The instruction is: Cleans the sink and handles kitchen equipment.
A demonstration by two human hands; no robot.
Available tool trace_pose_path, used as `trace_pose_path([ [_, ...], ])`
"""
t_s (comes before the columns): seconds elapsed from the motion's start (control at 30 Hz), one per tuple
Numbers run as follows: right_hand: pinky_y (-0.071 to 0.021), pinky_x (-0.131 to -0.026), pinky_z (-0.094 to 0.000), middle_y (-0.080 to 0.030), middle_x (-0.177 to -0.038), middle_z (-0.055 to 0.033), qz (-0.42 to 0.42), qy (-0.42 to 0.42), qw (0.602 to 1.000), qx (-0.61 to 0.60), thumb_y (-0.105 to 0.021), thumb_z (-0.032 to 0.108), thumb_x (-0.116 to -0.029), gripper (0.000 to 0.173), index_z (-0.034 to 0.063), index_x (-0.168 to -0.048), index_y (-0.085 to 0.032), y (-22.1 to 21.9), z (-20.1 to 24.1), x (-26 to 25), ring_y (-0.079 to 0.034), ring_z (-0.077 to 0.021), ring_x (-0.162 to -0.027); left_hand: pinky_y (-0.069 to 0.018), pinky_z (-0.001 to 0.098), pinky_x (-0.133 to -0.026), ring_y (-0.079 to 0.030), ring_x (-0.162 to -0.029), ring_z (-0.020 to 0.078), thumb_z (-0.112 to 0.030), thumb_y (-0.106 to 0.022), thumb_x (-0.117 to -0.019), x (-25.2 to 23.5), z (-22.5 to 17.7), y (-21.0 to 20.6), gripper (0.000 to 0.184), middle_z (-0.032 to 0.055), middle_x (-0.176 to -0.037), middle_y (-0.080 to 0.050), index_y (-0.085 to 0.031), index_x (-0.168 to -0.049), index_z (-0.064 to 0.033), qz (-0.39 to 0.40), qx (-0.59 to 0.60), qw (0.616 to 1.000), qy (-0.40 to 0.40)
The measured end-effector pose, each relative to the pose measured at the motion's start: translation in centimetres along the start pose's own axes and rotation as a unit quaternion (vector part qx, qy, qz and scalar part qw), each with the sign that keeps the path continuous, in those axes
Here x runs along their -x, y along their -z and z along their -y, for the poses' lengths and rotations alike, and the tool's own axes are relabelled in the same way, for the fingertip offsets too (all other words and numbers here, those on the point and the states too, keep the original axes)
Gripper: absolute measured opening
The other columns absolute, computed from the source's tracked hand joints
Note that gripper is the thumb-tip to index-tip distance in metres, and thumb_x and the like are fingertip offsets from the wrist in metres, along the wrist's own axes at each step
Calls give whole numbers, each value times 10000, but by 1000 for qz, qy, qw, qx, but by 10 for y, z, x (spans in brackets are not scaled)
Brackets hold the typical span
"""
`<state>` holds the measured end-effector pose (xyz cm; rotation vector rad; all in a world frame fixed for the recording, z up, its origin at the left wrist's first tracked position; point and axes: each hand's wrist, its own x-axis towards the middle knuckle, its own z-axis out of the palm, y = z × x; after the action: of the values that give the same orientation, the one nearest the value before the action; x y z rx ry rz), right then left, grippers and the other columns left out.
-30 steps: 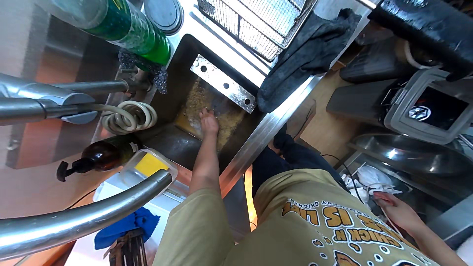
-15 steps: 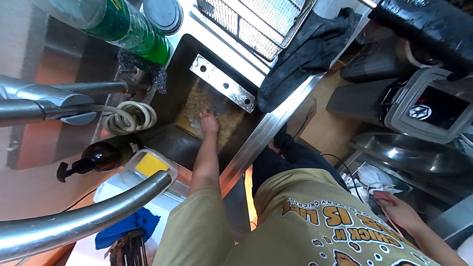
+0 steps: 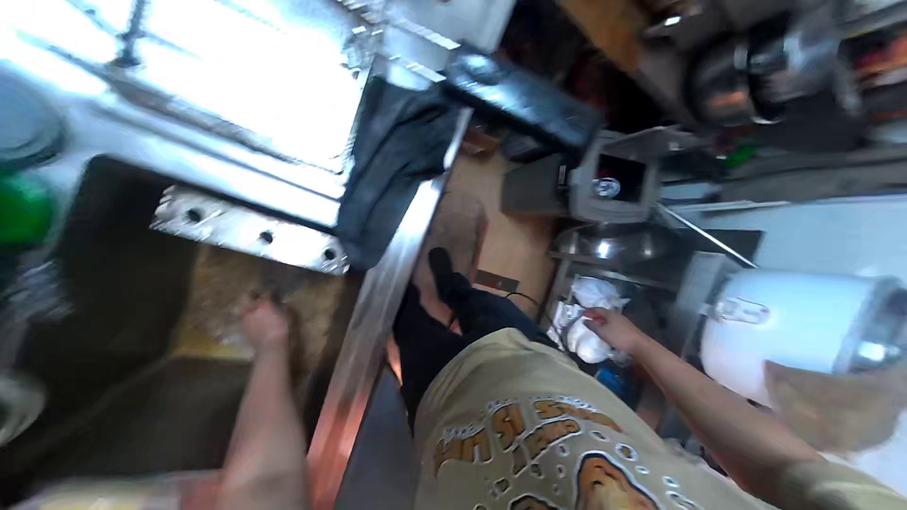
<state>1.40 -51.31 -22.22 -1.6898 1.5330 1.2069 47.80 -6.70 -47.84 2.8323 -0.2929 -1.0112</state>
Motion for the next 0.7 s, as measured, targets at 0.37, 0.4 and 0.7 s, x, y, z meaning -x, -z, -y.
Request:
trace_pose_path([
  [0.37, -431, -1136, -563, -576, -1442, -226, -75, -42, 994, -69, -638, 342, -1017, 589, 35, -1495, -485, 54, 23, -137, -558, -364, -1347, -369, 704, -1090, -398, -1381, 562, -180, -682, -942, 0, -9, 12, 431, 350, -1482, -437, -626, -1324, 12, -10, -35, 999, 13],
  [0.4, -429, -1135, -574, -582, -1435, -228, -89, -48, 993, -67, -654, 346, -1006, 599, 40, -1493, -487, 62, 28, -152, -555, -372, -1350, -365, 701, -1092, -399, -1376, 569, -166, -686, -939, 1, -14, 14, 421, 361, -1475, -436, -630, -1311, 23, -8, -33, 999, 14],
  [0.7, -421, -1097, -680, -470, -1495, -324, -218, -32, 971, -93, -729, 444, -953, 733, 7, -1488, -484, 132, 69, -285, -493, -495, -1367, -366, 700, -1090, -437, -1334, 581, -98, -716, -908, -1, -22, 11, 340, 388, -1416, -474, -667, -1190, 84, -36, -44, 998, 10],
])
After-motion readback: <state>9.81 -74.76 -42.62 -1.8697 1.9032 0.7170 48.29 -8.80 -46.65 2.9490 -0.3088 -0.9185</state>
